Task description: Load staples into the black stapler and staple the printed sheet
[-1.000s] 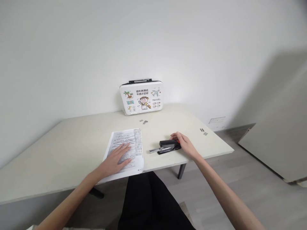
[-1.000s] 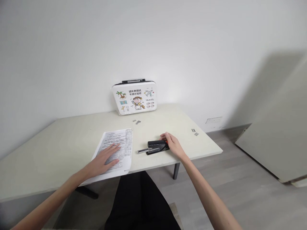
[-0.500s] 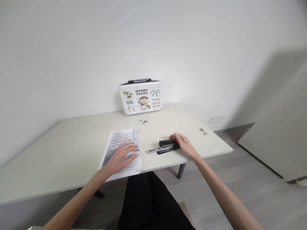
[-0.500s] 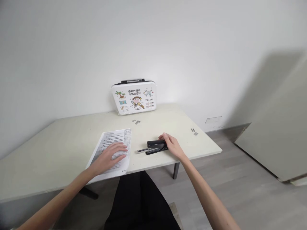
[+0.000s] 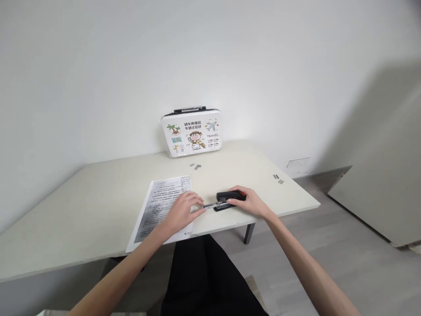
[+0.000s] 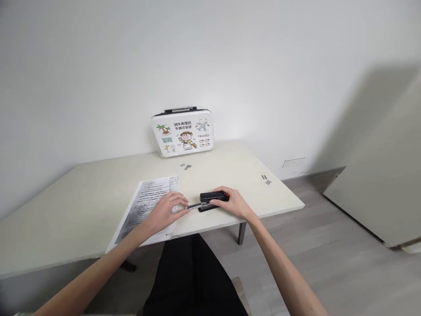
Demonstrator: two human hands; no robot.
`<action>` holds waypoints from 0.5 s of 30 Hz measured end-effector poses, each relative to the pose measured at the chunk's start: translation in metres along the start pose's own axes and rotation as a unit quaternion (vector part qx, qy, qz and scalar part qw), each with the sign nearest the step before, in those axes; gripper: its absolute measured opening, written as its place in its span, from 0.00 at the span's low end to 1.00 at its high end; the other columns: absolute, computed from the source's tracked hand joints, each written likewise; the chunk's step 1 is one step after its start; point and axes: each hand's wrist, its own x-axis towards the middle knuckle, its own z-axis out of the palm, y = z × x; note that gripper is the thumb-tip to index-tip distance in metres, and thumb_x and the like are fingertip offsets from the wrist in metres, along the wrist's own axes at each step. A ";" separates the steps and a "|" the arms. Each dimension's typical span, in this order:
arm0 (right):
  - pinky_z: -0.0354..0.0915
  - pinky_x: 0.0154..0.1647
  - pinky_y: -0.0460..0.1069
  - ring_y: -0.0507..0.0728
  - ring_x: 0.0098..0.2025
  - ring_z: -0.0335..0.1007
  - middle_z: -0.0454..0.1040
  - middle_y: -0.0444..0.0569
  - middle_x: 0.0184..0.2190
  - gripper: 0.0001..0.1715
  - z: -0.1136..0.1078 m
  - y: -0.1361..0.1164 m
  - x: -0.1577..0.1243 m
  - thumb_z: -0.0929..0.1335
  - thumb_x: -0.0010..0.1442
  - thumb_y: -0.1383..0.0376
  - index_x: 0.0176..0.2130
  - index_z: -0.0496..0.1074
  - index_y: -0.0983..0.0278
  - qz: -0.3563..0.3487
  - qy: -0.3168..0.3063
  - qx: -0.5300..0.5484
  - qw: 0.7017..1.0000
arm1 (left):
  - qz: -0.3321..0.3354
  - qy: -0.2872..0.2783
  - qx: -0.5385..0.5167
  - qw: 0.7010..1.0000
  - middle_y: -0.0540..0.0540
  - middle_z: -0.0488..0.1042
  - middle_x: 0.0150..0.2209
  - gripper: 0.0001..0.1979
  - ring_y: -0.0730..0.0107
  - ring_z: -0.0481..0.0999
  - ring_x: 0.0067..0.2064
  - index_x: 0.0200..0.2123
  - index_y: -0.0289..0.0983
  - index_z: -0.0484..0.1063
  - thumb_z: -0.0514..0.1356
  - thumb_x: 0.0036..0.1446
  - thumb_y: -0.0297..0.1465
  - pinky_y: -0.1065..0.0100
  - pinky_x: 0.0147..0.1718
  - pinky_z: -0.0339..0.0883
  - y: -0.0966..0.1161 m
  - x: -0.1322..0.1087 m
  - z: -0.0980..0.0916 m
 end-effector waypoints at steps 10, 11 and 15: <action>0.70 0.53 0.56 0.63 0.48 0.78 0.83 0.48 0.45 0.22 -0.002 -0.006 -0.002 0.76 0.57 0.48 0.47 0.80 0.58 -0.006 0.004 0.013 1.000 | -0.090 0.029 0.019 0.995 0.46 0.82 0.51 0.19 0.55 0.78 0.55 0.47 0.43 0.79 0.56 0.70 0.48 0.56 0.57 0.69 -0.036 0.026 -0.014; 0.70 0.52 0.56 0.63 0.48 0.78 0.83 0.48 0.45 0.22 -0.002 -0.007 -0.002 0.76 0.57 0.49 0.46 0.80 0.58 -0.004 0.004 0.016 1.000 | -0.110 0.051 0.037 0.992 0.45 0.82 0.51 0.19 0.55 0.78 0.55 0.47 0.43 0.79 0.55 0.70 0.48 0.56 0.57 0.69 -0.047 0.036 -0.015; 0.70 0.51 0.55 0.62 0.47 0.78 0.83 0.47 0.43 0.21 -0.002 -0.009 0.000 0.77 0.57 0.50 0.45 0.80 0.58 0.013 0.007 0.014 1.000 | -0.143 0.084 0.066 0.984 0.40 0.82 0.49 0.16 0.50 0.78 0.54 0.46 0.39 0.78 0.57 0.67 0.42 0.51 0.59 0.67 -0.093 0.082 -0.014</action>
